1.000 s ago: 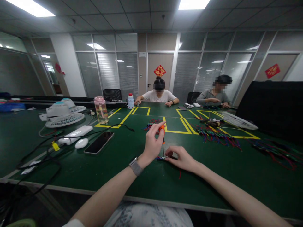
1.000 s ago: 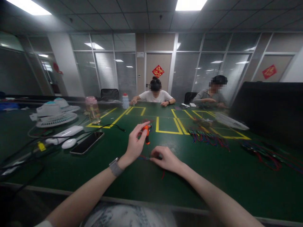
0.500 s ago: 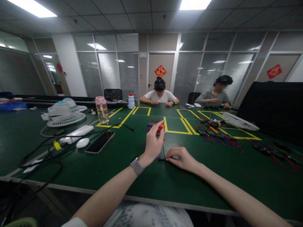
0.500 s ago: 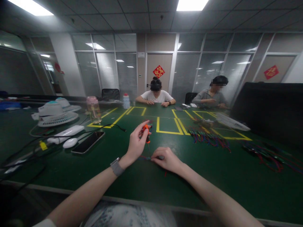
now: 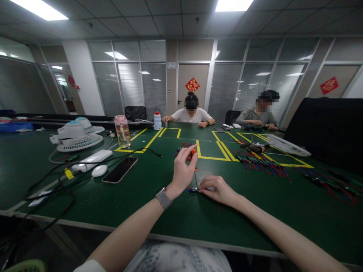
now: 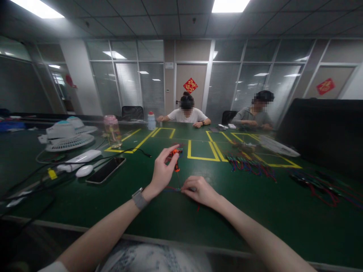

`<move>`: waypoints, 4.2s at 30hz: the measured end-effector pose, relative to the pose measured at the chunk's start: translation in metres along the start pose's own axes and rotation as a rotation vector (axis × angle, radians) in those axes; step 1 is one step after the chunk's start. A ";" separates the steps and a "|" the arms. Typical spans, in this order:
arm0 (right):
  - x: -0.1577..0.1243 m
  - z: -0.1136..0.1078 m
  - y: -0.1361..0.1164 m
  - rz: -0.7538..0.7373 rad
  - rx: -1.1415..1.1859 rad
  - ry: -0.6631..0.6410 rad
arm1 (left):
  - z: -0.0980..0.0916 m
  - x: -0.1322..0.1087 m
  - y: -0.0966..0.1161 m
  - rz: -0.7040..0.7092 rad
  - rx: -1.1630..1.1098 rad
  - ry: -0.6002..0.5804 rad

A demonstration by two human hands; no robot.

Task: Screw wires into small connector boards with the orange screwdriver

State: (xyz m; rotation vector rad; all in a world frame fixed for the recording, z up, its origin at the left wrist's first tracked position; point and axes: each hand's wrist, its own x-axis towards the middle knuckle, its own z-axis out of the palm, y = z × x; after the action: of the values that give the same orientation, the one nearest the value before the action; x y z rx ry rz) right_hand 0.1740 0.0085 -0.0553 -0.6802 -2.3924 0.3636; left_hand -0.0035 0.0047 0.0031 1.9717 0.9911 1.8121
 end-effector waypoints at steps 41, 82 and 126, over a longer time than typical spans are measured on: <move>0.000 -0.001 0.000 0.020 0.015 -0.004 | 0.001 -0.001 0.002 0.039 -0.060 -0.035; 0.004 0.007 0.000 0.276 0.230 0.068 | 0.002 -0.002 0.002 0.154 -0.104 -0.157; 0.003 0.000 0.002 0.051 0.022 -0.008 | 0.000 -0.002 0.008 0.213 0.013 -0.034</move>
State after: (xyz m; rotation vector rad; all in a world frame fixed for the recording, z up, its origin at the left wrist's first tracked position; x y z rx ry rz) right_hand 0.1728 0.0119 -0.0546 -0.7318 -2.3788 0.4141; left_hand -0.0009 -0.0024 0.0069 2.1803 0.8107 1.8761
